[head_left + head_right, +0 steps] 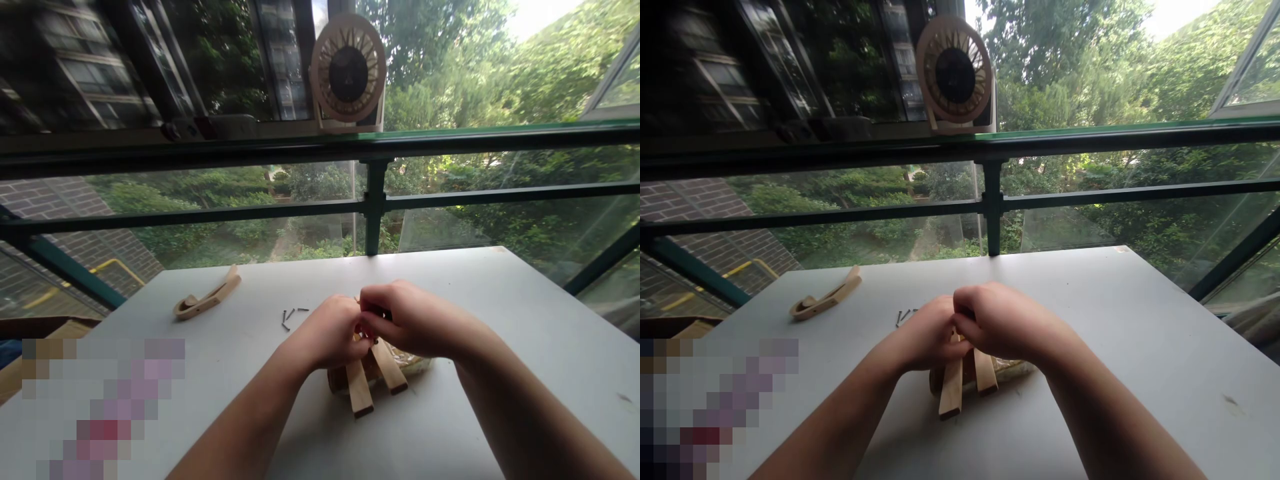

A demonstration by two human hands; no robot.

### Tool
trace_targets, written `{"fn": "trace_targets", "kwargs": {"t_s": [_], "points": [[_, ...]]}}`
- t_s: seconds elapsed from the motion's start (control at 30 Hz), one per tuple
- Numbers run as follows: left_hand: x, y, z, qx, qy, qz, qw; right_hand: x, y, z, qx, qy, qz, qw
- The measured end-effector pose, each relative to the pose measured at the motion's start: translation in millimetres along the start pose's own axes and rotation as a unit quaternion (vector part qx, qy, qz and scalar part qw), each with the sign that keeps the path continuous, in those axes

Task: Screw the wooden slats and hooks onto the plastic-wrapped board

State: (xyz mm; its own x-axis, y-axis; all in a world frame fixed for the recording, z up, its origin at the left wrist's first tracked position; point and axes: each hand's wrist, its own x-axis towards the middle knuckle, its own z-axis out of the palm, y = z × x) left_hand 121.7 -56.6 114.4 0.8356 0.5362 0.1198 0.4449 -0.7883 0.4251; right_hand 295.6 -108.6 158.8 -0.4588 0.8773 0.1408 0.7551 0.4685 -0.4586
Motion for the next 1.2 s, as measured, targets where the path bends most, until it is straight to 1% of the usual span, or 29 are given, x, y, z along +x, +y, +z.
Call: {"fn": "trace_targets", "kwargs": {"t_s": [0.1, 0.23, 0.43, 0.67, 0.87, 1.2], "points": [[-1, 2, -1, 0.015, 0.012, 0.0, 1.0, 0, -1, 0, 0.002, -0.001, 0.0, 1.0], [-3, 6, -5, 0.019, 0.009, 0.008, 1.0, 1, -2, 1, 0.003, -0.001, 0.003, 1.0], [-6, 11, -8, 0.001, 0.011, 0.031, 0.999, 1, -2, 1, -0.001, 0.005, 0.011, 1.0], [-7, 17, -3, -0.005, 0.022, 0.008, 1.0, 0, -2, 1, 0.002, 0.002, 0.014, 1.0], [-8, 21, -1, 0.001, 0.009, -0.017, 1.0, 1, -1, 0, 0.008, 0.0, 0.018, 1.0], [-6, 16, 3, 0.015, 0.005, -0.013, 1.0, -1, -1, -2, 0.001, 0.008, 0.007, 1.0]]}}
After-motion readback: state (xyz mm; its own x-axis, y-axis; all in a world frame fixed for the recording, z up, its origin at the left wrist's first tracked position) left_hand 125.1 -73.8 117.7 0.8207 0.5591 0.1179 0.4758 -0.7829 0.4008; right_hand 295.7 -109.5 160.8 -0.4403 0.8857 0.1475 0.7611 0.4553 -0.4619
